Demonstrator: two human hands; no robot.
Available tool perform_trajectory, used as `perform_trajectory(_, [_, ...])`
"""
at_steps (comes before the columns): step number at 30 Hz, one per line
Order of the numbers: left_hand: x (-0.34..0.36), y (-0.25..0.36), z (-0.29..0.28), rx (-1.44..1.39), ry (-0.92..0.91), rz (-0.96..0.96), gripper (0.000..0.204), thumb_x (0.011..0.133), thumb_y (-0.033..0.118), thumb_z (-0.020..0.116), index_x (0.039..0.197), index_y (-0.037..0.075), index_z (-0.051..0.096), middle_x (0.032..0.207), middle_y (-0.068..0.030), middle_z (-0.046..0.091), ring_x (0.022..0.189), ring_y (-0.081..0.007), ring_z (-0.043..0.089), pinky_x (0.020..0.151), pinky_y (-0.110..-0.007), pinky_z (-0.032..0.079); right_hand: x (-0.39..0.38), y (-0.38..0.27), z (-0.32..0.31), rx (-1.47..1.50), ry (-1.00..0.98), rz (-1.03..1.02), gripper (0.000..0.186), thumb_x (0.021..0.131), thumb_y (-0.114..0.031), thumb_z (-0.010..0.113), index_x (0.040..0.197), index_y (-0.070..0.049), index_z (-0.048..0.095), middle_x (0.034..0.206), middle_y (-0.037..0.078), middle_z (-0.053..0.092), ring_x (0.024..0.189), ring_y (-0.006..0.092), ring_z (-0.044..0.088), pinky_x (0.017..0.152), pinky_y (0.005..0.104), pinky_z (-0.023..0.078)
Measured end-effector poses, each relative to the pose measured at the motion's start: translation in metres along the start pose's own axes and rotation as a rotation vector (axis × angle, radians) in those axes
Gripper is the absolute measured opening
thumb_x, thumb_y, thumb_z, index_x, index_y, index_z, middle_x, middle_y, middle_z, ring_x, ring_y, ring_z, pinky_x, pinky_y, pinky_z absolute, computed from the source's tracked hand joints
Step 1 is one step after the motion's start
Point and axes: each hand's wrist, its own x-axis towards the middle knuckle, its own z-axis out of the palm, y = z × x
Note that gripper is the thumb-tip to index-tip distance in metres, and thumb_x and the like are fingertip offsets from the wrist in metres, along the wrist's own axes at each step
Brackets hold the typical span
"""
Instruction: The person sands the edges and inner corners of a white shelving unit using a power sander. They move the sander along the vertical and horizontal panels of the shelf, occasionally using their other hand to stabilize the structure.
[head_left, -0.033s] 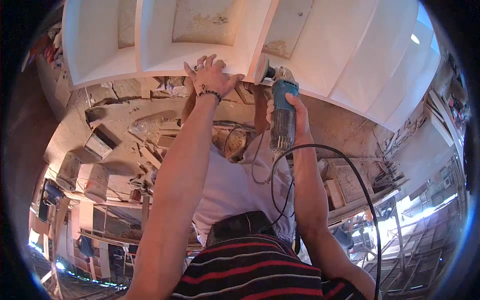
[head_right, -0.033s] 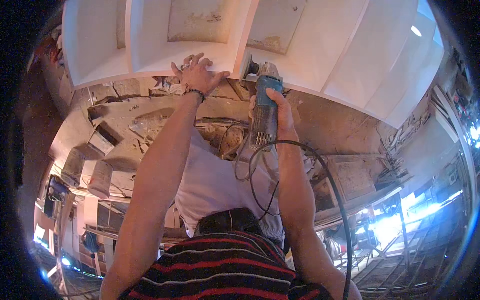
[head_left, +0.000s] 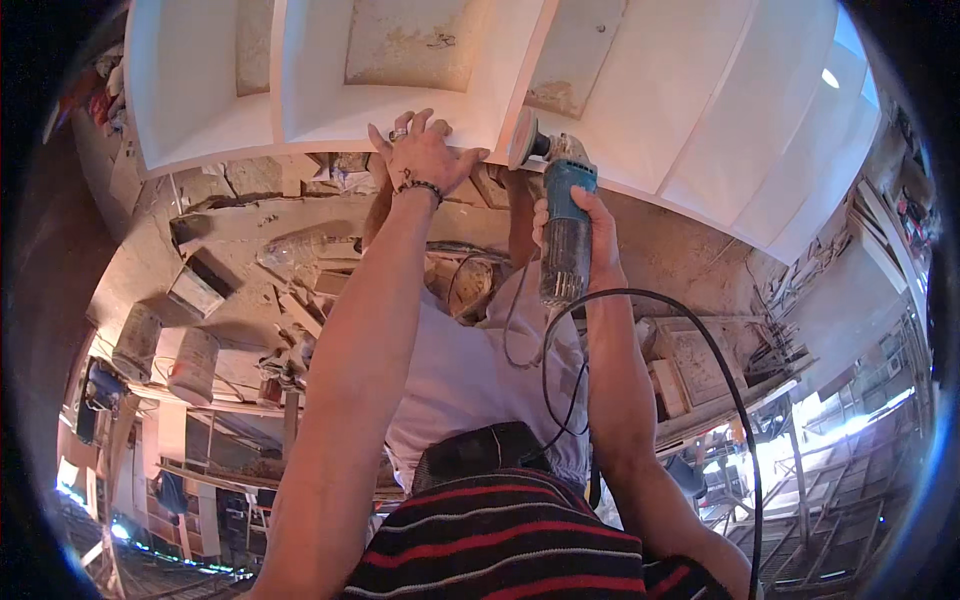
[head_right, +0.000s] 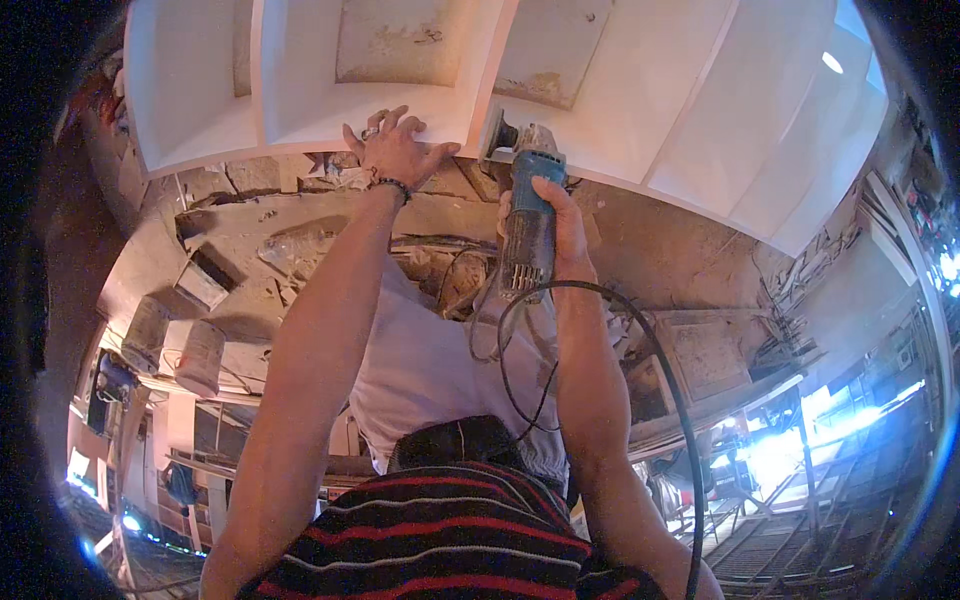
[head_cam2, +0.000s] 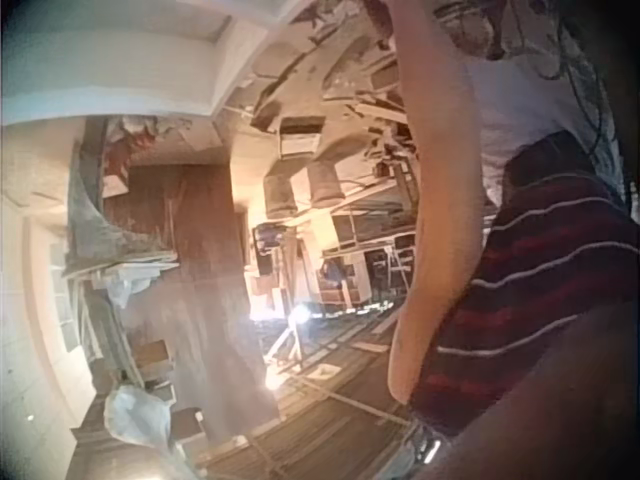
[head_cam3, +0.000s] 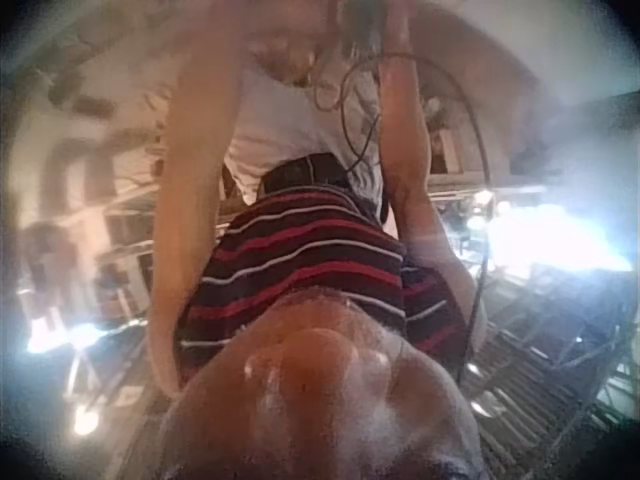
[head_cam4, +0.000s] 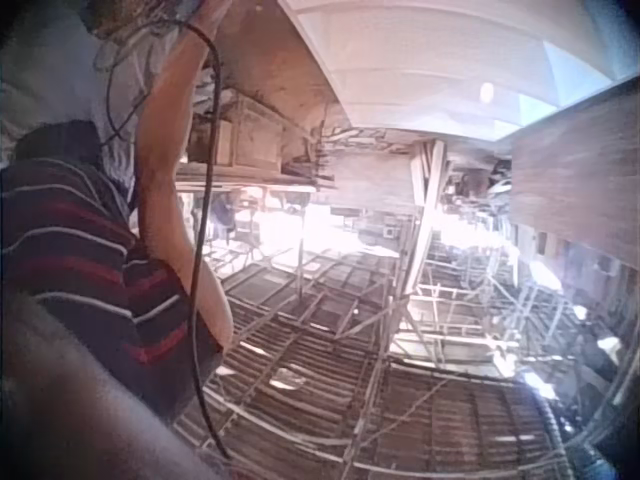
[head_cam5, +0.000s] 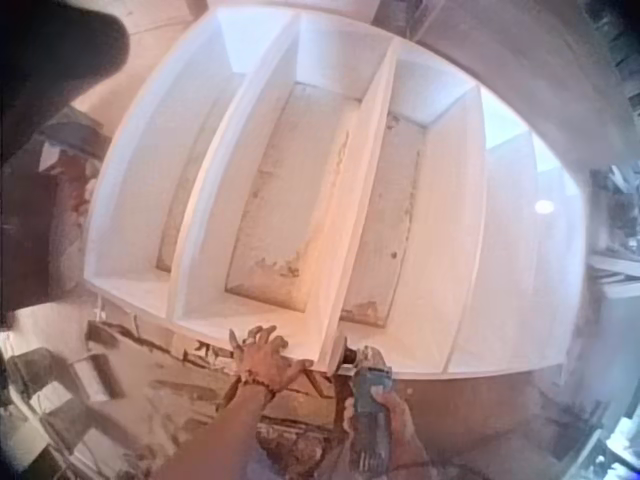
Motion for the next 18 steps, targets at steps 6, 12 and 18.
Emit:
perform_trajectory(6, [-0.002,0.003,-0.005,-0.014,-0.015,-0.013,0.08,0.069,0.083,0.07,0.122,0.023,0.076,0.152,-0.0031,0.056,0.152,-0.0258,0.034,0.121,-0.074,-0.003,0.001,0.002,0.004,-0.081,-0.011,0.008,0.048,0.094,-0.04,0.07,0.111,0.004,0.06,0.092,0.015,0.069,0.076,0.0251,0.07,0.07,0.0372,0.06])
perform_trajectory(12, [0.0,0.001,-0.006,-0.02,-0.009,-0.023,0.077,0.068,0.08,0.072,0.12,0.023,0.076,0.152,-0.0033,0.056,0.151,-0.0264,0.036,0.121,-0.073,-0.003,0.005,0.006,0.009,-0.069,0.025,-0.004,0.042,0.094,-0.038,0.07,0.108,0.001,0.062,0.089,0.014,0.07,0.075,0.0246,0.071,0.067,0.0361,0.061])
perform_trajectory(18, [-0.002,0.005,-0.008,-0.059,0.017,0.003,0.073,0.069,0.077,0.073,0.118,0.023,0.077,0.152,-0.003,0.056,0.151,-0.0266,0.035,0.122,-0.074,-0.003,0.017,-0.006,0.0,-0.178,0.077,-0.091,0.041,0.094,-0.035,0.072,0.115,-0.002,0.059,0.092,0.013,0.069,0.076,0.0239,0.072,0.066,0.0371,0.063])
